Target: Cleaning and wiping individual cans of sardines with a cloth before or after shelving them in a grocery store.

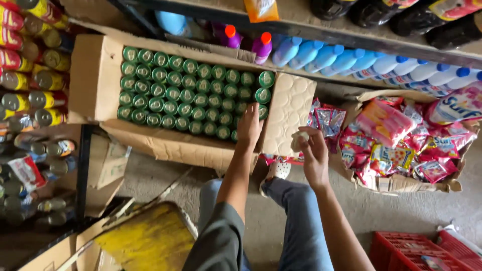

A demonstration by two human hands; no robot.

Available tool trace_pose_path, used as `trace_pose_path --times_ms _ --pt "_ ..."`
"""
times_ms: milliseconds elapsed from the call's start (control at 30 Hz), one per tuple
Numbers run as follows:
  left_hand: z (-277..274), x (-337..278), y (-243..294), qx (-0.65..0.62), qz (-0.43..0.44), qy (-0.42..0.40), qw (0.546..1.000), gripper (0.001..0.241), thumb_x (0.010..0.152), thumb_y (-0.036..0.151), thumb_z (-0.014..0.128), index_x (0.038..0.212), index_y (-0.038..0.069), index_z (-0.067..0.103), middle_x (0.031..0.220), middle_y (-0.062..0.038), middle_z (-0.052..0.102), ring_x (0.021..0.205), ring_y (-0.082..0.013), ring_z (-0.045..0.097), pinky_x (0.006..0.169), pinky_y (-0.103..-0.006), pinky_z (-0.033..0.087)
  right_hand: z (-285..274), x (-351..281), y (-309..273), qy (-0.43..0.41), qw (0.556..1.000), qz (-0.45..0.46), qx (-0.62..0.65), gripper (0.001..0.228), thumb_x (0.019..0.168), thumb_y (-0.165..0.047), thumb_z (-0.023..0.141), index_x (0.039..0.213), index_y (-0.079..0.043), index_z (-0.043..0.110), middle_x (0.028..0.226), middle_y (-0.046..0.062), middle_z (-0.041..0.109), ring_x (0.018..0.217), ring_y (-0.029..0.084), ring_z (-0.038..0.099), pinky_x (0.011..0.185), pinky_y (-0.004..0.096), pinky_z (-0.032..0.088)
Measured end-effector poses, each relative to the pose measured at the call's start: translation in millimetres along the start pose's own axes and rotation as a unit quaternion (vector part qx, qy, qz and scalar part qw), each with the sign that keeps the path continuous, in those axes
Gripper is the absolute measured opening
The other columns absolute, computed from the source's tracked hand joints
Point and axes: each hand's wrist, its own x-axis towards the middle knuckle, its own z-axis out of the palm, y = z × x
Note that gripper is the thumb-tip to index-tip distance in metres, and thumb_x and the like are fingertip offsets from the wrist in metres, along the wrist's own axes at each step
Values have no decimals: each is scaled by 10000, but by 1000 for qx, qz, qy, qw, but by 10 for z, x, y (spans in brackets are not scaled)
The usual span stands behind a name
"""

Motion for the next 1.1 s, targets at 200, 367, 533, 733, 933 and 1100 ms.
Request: trace_pose_path --times_ms 200,367,533,733,933,1100 --pt "-860 -336 500 -122 -29 78 989 575 778 344 761 1232 154 463 1178 -115 542 1008 -435 671 755 -618 598 -112 -186 -531 -3 1000 -12 -21 240 1069 -73 576 1286 28 597 1063 148 640 991 193 609 907 384 543" --pt "-2214 -929 1479 -357 42 146 922 614 744 199 796 1263 30 515 1156 -207 568 1126 -436 615 908 -498 545 50 -328 -1725 -24 998 -59 -18 283 983 31 668 1261 40 614 1094 168 656 1033 257 669 893 394 574" --pt "-3293 -1637 2609 -576 94 114 804 575 935 275 734 1379 -2 496 1252 -268 565 1230 -394 552 1015 -537 480 -40 -631 -3421 -28 971 -194 -138 221 944 42 754 1159 5 724 1144 141 653 1177 327 675 923 358 580" --pt "-3993 -2174 3674 -614 109 90 777 465 1018 267 624 1392 1 552 1288 -179 635 1233 -231 569 1052 -420 495 -290 -1164 -4336 67 864 -408 -287 218 932 -89 818 1148 -87 789 1166 192 670 980 395 683 832 487 578" --pt "-4057 -2399 4207 -576 74 100 808 635 1071 502 430 1437 -10 522 1462 -265 510 1397 -375 457 1187 -492 314 -538 -1311 -4696 55 846 -445 -288 83 924 -51 817 985 -107 827 1084 100 723 883 269 676 772 386 584" --pt "-4270 -2608 4679 -704 129 67 695 562 1047 480 570 1356 10 582 1203 -145 613 1084 -236 591 1050 -466 441 -666 -1304 -5067 88 823 -505 -247 83 956 13 796 1038 -2 800 1111 157 700 1026 353 712 822 446 593"
